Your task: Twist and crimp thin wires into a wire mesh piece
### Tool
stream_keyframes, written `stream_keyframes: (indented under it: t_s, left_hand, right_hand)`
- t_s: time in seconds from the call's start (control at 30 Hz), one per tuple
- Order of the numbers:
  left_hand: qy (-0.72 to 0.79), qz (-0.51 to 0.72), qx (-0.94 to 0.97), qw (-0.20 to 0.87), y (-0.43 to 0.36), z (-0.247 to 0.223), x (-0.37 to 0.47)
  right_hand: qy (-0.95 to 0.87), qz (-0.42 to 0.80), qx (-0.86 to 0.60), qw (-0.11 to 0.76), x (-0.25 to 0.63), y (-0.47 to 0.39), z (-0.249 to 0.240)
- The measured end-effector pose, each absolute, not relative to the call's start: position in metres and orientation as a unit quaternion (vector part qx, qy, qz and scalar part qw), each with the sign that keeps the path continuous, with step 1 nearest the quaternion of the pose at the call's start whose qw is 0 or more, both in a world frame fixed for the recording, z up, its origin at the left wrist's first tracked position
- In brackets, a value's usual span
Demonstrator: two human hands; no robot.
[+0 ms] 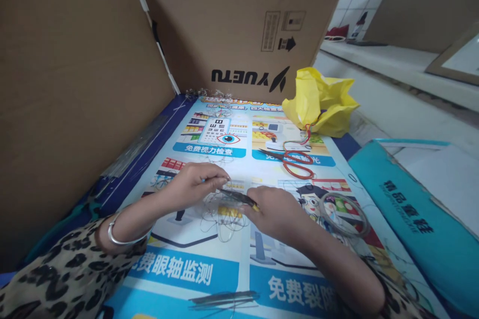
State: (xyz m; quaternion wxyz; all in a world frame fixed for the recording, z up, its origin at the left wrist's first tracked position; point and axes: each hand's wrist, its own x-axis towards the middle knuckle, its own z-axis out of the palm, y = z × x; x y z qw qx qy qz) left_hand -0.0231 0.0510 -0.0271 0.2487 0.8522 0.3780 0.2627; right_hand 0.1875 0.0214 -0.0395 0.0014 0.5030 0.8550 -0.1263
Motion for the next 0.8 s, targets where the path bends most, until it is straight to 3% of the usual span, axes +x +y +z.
stream_keyframes:
  t_s: [0.17, 0.43, 0.6, 0.8]
  left_hand:
    - [0.448, 0.259, 0.839, 0.170, 0.058, -0.035, -0.026]
    - [0.436, 0.212, 0.873, 0.055, 0.050, -0.044, -0.020]
    - [0.426, 0.211, 0.877, 0.067, 0.048, -0.046, -0.017]
    - [0.432, 0.215, 0.862, 0.155, 0.049, -0.043, -0.017]
  right_hand:
    - [0.835, -0.070, 0.546, -0.007, 0.195, 0.023, -0.042]
    - [0.821, -0.056, 0.564, -0.068, 0.192, 0.026, -0.051]
    - [0.814, -0.042, 0.577, -0.047, 0.192, 0.026, -0.058]
    - [0.803, -0.035, 0.594, -0.032, 0.192, 0.025, -0.061]
